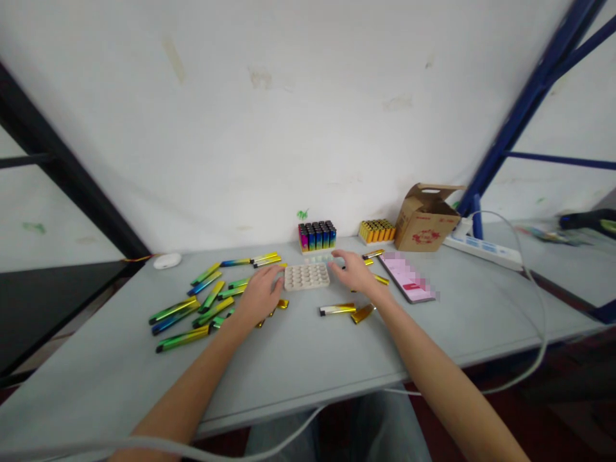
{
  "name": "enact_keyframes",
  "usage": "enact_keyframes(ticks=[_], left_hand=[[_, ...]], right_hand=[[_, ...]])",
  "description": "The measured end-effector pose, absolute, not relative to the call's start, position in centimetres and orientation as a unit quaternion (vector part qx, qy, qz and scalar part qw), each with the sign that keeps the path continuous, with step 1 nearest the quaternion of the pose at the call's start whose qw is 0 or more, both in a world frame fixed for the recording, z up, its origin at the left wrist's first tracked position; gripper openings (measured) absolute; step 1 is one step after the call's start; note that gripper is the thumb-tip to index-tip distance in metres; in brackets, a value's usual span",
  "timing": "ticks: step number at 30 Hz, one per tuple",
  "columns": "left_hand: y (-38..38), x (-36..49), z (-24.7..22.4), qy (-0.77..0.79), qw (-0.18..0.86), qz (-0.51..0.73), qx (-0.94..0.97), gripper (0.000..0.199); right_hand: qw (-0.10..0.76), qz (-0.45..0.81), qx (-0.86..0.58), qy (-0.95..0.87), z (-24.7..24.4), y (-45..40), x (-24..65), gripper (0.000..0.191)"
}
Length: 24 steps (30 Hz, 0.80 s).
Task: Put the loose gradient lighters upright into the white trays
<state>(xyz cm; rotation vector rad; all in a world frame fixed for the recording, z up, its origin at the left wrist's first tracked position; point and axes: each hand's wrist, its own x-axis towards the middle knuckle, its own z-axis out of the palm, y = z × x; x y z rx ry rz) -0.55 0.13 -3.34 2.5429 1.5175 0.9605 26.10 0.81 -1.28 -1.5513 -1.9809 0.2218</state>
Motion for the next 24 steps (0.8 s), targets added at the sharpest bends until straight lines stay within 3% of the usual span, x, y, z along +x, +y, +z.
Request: enact_keyframes(ticks=[6,12,16,21,24], left_hand=[[0.2,-0.9,-4.0,0.479,0.011,0.319,0.818,0.033],[-0.3,-0.1,-3.9,0.469,0.017,0.325,0.821,0.03],[-2.2,0.8,-1.0,0.426,0.036,0.376,0.822,0.029],[-10.3,2.6,3.0,0.351,0.202,0.32,0.857,0.032],[-16.8,3.1,2.5,0.154,0.311,0.199,0.917,0.016]], right_hand=[[0.3,0.092,-0.426,-0.849,-2.2,-0.8,24.5,0.037],[0.292,0.103,-0.419,-0.853,-2.6,-0.6,24.3,0.026],[0.307,0.104,-0.418,-0.849,-2.5,-0.4,24.4,0.023],[0.317,0.119,-0.429,-0.837,-2.4,-0.2,24.4,0.02],[0.318,0.117,-0.439,-0.832,-2.3,-0.3,24.4,0.018]])
